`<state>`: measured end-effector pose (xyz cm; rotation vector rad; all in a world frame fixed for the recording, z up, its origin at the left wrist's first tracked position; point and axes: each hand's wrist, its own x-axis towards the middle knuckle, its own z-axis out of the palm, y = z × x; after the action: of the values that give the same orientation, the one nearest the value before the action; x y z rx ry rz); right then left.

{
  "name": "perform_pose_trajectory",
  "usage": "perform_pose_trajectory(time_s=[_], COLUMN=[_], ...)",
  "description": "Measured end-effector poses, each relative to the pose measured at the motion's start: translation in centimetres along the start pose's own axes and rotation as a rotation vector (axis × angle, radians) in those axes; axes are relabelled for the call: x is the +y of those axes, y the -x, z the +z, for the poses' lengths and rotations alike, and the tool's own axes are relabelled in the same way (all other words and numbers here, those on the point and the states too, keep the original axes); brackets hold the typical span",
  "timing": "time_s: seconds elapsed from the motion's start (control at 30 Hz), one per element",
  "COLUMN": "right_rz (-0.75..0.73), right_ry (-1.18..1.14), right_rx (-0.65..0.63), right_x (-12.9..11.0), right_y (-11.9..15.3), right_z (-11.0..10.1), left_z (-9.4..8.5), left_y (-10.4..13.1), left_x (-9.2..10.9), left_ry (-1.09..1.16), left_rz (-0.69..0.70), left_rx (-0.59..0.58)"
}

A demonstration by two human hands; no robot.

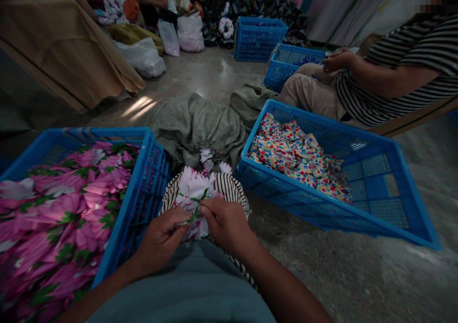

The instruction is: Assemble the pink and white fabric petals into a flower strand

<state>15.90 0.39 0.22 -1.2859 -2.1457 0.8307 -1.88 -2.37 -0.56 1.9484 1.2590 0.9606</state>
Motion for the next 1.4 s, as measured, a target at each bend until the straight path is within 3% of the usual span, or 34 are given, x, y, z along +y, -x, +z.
perform_pose_trajectory(time_s=[0.17, 0.27, 0.43, 0.57, 0.73, 0.9, 0.97, 1.07, 1.23, 1.3, 1.4], right_rz=[0.085, 0.071, 0.049, 0.050, 0.166, 0.135, 0.144, 0.223, 0.426, 0.469, 0.504], right_ry=[-0.025, -0.049, -0.051, -0.124, -0.487, -0.853, -0.946, -0.921, -0.494, -0.425, -0.383], right_rx=[0.115, 0.102, -0.017, -0.056, -0.046, -0.342, -0.367, -0.247, 0.230, 0.300, 0.291], right_x=[1.4, 1.1, -0.6, -0.7, 1.1, 1.9, 1.9, 2.4, 6.4, 8.3, 9.7], right_y=[0.0, 0.2, 0.4, 0.2, -0.6, -1.5, -1.5, -1.4, -1.3, -1.1, -0.6], right_z=[0.3, 0.0, -0.7, -0.6, -0.6, -0.4, 0.0, 0.7, 0.9, 0.7, 0.3], left_z=[0.1, 0.2, 0.1, -0.1, -0.1, 0.0, 0.0, 0.0, 0.2, 0.4, 0.8], left_y=[0.1, 0.2, 0.1, 0.2, 0.2, 0.1, 0.1, 0.2, 0.6, 0.7, 0.7], left_x=[0.3, 0.3, 0.4, 0.3, 0.0, 0.3, 0.6, 0.7, 0.2, -0.1, -0.1], left_ry=[0.147, 0.205, 0.169, 0.093, 0.027, 0.110, 0.166, 0.272, 0.531, 0.620, 0.776], left_rz=[-0.260, -0.355, -0.276, -0.150, -0.051, -0.078, -0.141, -0.279, -0.544, -0.616, -0.706], left_rx=[-0.026, -0.019, -0.037, -0.047, -0.031, -0.104, -0.125, -0.116, -0.036, -0.021, 0.006])
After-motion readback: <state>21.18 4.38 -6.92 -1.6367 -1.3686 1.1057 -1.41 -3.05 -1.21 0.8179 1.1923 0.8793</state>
